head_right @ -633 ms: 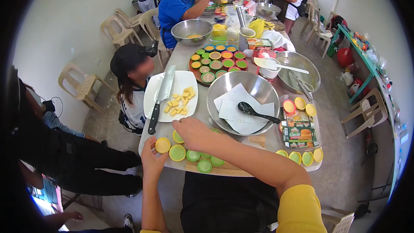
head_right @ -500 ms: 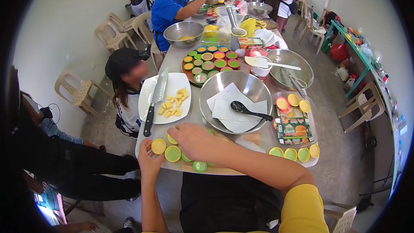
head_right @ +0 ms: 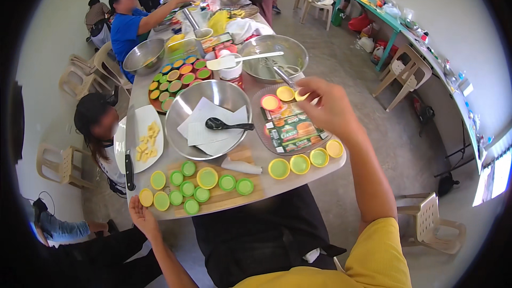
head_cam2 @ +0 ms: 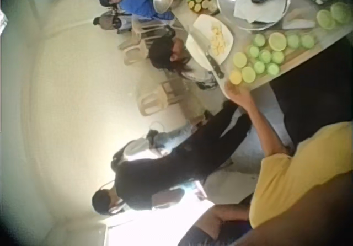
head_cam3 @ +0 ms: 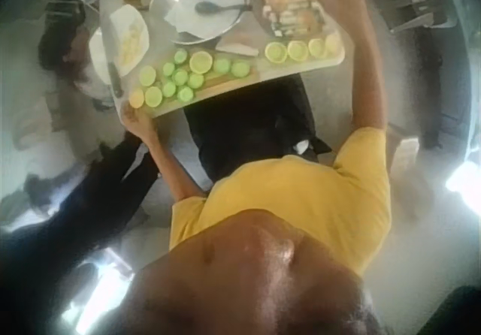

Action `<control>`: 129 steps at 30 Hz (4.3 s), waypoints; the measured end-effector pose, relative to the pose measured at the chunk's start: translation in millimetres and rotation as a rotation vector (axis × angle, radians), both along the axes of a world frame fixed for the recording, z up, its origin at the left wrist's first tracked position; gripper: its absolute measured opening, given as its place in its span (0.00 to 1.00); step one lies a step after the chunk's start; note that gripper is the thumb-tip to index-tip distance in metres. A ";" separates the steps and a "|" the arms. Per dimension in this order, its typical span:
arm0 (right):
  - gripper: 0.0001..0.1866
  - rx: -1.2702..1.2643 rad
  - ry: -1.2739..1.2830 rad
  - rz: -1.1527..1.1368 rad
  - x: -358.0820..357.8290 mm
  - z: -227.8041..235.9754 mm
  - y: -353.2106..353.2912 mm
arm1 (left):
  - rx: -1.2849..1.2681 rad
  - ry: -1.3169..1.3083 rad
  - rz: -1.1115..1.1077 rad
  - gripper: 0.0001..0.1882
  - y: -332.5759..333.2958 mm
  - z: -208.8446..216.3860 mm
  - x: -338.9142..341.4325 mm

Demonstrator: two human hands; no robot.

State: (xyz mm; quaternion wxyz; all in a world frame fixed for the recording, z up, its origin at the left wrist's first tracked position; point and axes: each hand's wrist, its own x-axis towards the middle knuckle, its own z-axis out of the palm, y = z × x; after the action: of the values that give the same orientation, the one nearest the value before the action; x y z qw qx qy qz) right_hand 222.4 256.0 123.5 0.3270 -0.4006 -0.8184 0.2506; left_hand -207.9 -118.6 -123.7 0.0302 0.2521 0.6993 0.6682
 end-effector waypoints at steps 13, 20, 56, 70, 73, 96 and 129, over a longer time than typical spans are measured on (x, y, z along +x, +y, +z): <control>0.43 0.101 -0.345 -0.192 46.4 -120.4 132.1 | -0.169 0.053 0.237 0.32 6.5 40.3 49.3; 0.42 0.130 -0.445 -0.199 49.0 -122.4 146.6 | -0.220 0.478 0.225 0.30 62.5 138.4 126.6; 0.42 0.111 -0.244 -0.069 157.0 -76.5 78.6 | -0.947 0.913 -0.659 0.25 472.3 168.3 343.6; 0.43 0.048 -0.254 -0.043 144.1 -74.5 63.1 | -0.814 0.860 -0.665 0.17 460.2 148.9 325.3; 0.44 0.048 -0.266 -0.044 138.1 -74.3 52.6 | -0.770 0.811 -0.683 0.16 440.9 157.1 323.0; 0.49 0.067 -0.337 0.283 -11.1 11.3 -109.1 | -0.658 0.534 -0.628 0.32 96.7 241.0 181.9; 0.46 -0.012 -0.305 0.776 -314.1 -81.8 -261.0 | -0.767 0.250 0.128 0.39 -111.7 68.3 -75.0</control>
State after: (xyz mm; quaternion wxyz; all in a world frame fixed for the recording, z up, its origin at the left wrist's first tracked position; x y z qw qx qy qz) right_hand -91.7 -5.0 41.7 0.0812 -0.0970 -0.9463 0.2977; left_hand -282.9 -230.3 -55.4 -0.0049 0.2577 0.9103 0.3239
